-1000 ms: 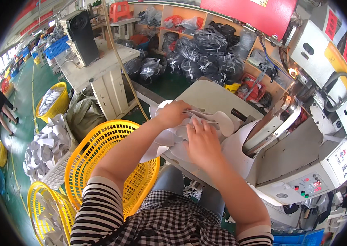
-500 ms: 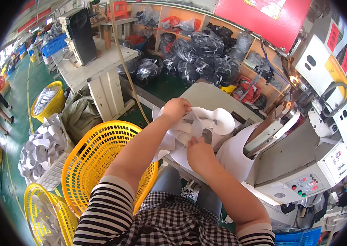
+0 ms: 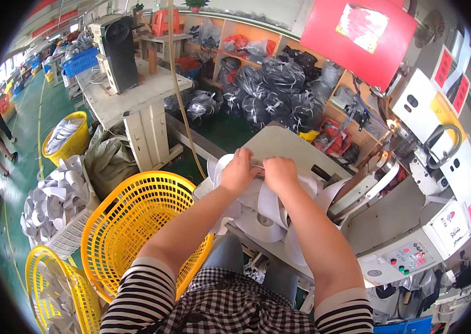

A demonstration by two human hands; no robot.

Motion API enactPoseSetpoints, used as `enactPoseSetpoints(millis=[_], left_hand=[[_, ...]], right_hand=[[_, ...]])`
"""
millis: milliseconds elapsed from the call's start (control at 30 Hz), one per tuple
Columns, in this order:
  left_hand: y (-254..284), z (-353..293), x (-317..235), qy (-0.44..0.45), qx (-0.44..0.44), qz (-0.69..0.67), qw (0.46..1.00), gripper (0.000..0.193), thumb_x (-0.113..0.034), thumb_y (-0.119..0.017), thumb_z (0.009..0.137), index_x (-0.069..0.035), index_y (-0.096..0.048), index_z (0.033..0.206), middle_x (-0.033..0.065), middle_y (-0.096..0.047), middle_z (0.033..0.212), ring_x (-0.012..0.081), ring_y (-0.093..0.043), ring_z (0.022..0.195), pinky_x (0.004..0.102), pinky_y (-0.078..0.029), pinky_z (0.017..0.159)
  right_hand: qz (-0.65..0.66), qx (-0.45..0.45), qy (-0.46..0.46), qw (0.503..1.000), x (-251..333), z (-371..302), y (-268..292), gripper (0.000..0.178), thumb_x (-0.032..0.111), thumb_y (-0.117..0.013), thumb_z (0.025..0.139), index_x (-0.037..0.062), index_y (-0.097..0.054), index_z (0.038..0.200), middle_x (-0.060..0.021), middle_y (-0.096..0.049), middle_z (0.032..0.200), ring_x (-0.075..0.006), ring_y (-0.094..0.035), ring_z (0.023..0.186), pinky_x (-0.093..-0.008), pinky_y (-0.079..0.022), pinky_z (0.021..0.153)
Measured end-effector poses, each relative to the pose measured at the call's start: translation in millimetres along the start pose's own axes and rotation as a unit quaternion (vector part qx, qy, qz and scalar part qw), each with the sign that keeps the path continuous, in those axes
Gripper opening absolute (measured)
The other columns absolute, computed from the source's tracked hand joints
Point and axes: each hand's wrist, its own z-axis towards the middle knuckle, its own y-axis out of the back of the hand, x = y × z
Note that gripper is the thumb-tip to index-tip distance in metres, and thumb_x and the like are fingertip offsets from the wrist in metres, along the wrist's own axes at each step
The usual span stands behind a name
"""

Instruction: The person shapes shoe components using a machine, placing pieces one by one onto the machine mold to press them and stacking the shaped pieces.

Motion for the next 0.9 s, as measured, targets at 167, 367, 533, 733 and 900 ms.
enactPoseSetpoints(millis=[167, 367, 533, 733, 900], left_hand=[[0, -32, -22, -0.036, -0.03, 0.098, 0.994, 0.036, -0.019, -0.064, 0.072, -0.002, -0.045, 0.098, 0.0148, -0.049, 0.094, 0.0346, -0.057, 0.081, 0.0408, -0.047, 0.068], [8, -53, -16, -0.074, 0.01, 0.132, 0.988, 0.017, -0.011, -0.053, 0.075, -0.008, -0.054, 0.092, 0.0153, -0.051, 0.087, 0.0324, -0.056, 0.077, 0.0399, -0.047, 0.068], [3, -39, -9, -0.072, 0.077, 0.127, 0.986, 0.022, -0.008, -0.051, 0.073, -0.01, -0.056, 0.095, 0.0157, -0.051, 0.089, 0.033, -0.056, 0.08, 0.0404, -0.047, 0.071], [20, -20, -22, -0.027, 0.147, 0.112, 0.982, 0.021, -0.012, -0.05, 0.078, -0.005, -0.057, 0.096, 0.0155, -0.053, 0.097, 0.0327, -0.054, 0.091, 0.0393, -0.044, 0.079], [32, -25, -81, -0.035, 0.08, -0.248, 0.965, 0.036, -0.034, -0.049, 0.088, 0.0, -0.059, 0.093, 0.0154, -0.06, 0.088, 0.0261, -0.057, 0.082, 0.0349, -0.043, 0.074]], right_hand=[[0.08, 0.066, -0.104, 0.989, -18, 12, -1, 0.018, 0.023, -0.062, 0.075, 0.0067, -0.059, 0.083, -0.0135, -0.062, 0.078, -0.0314, -0.06, 0.08, -0.0419, -0.045, 0.069], [0.121, -0.059, -0.235, 0.963, -41, 26, 36, 0.014, 0.017, -0.056, 0.077, 0.0032, -0.058, 0.08, -0.0172, -0.061, 0.083, -0.0343, -0.058, 0.084, -0.0436, -0.045, 0.072], [0.171, -0.276, -0.242, 0.914, -69, 31, 102, 0.016, 0.017, -0.055, 0.079, 0.0011, -0.054, 0.079, -0.0207, -0.059, 0.076, -0.0389, -0.057, 0.075, -0.0454, -0.044, 0.064], [0.254, -0.199, -0.13, 0.938, -12, -6, 128, 0.02, 0.023, -0.059, 0.078, 0.003, -0.056, 0.08, -0.017, -0.059, 0.073, -0.0348, -0.058, 0.071, -0.0408, -0.044, 0.063], [0.349, -0.165, -0.114, 0.916, -8, -29, 114, 0.02, 0.02, -0.061, 0.077, 0.0007, -0.055, 0.078, -0.015, -0.058, 0.071, -0.0296, -0.057, 0.064, -0.0361, -0.044, 0.06]])
